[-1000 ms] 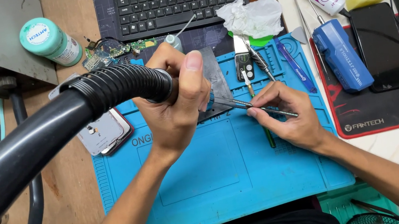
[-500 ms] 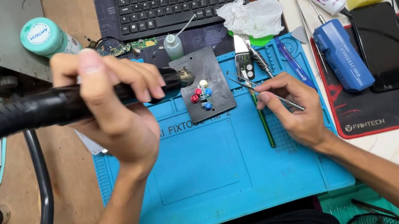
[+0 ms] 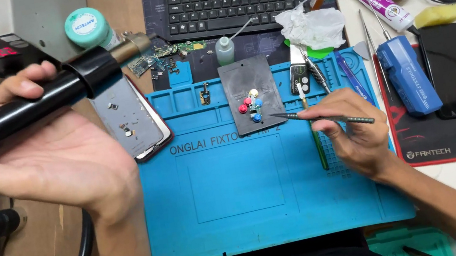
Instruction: Repairing a small electronic component board by heating it with a heat gun, wiping parts with a cloth, and manipulating tiny components with a precision tool.
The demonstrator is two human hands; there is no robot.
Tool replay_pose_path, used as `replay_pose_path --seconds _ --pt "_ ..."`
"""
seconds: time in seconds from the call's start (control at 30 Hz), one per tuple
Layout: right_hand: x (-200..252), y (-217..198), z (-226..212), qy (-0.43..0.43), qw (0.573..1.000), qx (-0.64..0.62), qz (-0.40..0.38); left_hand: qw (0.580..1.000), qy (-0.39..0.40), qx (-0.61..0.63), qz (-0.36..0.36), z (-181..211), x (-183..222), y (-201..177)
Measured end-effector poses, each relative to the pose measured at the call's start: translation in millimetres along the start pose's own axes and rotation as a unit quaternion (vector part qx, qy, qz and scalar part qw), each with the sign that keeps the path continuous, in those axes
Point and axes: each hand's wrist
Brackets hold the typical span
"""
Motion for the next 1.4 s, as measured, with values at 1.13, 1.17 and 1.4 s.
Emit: replay_pose_path --seconds 1.13,1.17,1.4 --pt "-44 312 -140 -0.356 0.837 0.052 -0.412 0.944 -0.172 0.164 0.230 70 -145 -112" --pt "-44 317 -137 -0.348 0.828 0.043 -0.437 0.944 -0.169 0.160 0.233 70 -145 -111" --pt "-64 271 -137 -0.342 0.781 0.042 -0.521 0.932 -0.201 0.195 0.232 41 -162 -112"
Point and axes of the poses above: each hand's wrist, its own x-axis away from the middle knuckle, its own y-axis out of the palm, z = x × y
